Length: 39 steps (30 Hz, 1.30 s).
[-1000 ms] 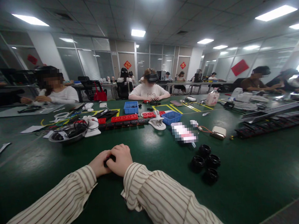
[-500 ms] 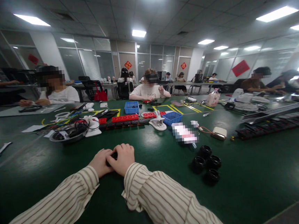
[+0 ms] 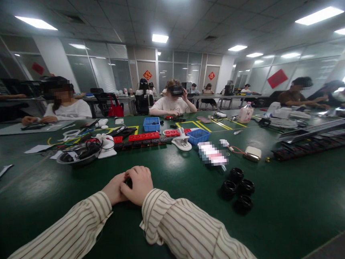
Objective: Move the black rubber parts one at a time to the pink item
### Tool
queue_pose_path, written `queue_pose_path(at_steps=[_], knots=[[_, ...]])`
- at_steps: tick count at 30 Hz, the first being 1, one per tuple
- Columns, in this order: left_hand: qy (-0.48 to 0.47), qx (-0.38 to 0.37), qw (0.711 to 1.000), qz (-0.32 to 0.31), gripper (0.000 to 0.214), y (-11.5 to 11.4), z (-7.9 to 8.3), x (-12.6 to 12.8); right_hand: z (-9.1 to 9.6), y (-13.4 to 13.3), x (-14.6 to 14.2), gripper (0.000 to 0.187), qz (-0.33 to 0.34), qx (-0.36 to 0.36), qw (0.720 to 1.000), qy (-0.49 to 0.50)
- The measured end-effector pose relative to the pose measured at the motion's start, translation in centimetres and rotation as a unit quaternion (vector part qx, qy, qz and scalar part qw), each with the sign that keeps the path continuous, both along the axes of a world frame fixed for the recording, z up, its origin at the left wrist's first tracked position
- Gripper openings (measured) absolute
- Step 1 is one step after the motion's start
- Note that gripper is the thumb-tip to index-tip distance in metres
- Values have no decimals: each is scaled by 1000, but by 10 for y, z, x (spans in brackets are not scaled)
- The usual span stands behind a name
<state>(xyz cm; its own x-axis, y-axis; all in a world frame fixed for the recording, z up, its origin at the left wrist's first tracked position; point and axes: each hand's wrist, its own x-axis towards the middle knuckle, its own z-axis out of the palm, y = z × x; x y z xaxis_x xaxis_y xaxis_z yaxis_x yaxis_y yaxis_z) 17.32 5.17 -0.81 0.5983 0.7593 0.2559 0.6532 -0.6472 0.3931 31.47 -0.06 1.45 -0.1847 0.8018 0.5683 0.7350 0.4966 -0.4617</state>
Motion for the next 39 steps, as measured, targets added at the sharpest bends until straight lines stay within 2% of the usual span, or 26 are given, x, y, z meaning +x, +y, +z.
queue_pose_path(at_steps=[4, 10, 13, 17, 20, 22, 25, 29, 34, 39], knots=[[56, 40, 996, 53, 50, -5, 2, 4, -3, 5, 0, 25, -65, -42, 997, 22], [66, 33, 996, 51, 37, -4, 2, 3, -7, 9, -1, 22, -70, -49, 996, 12], [48, 28, 997, 48, 44, 0, -2, 2, -7, 9, -1, 15, -49, -44, 998, 21], [14, 7, 1000, -13, 43, 5, -6, -3, -5, 8, 1, 4, 17, -34, 999, 12], [-5, -5, 999, -43, 34, 8, -8, -7, -5, 8, 2, 12, 65, -20, 998, 0], [-17, -5, 999, -45, 34, 8, -9, -8, -4, 7, 2, 15, 73, -10, 997, 0], [-35, -1, 999, -31, 47, 7, -11, -8, -3, 5, 2, 13, 55, -3, 998, 16], [-21, 9, 1000, 9, 60, 4, -9, -4, -1, 3, 2, 10, -2, -15, 999, 46], [39, 24, 997, 65, 47, -3, 0, 4, -4, 6, 1, 23, -56, -37, 997, 31], [67, 14, 996, 64, 39, -6, 4, 8, -6, 9, 0, 18, -56, -46, 997, 16]])
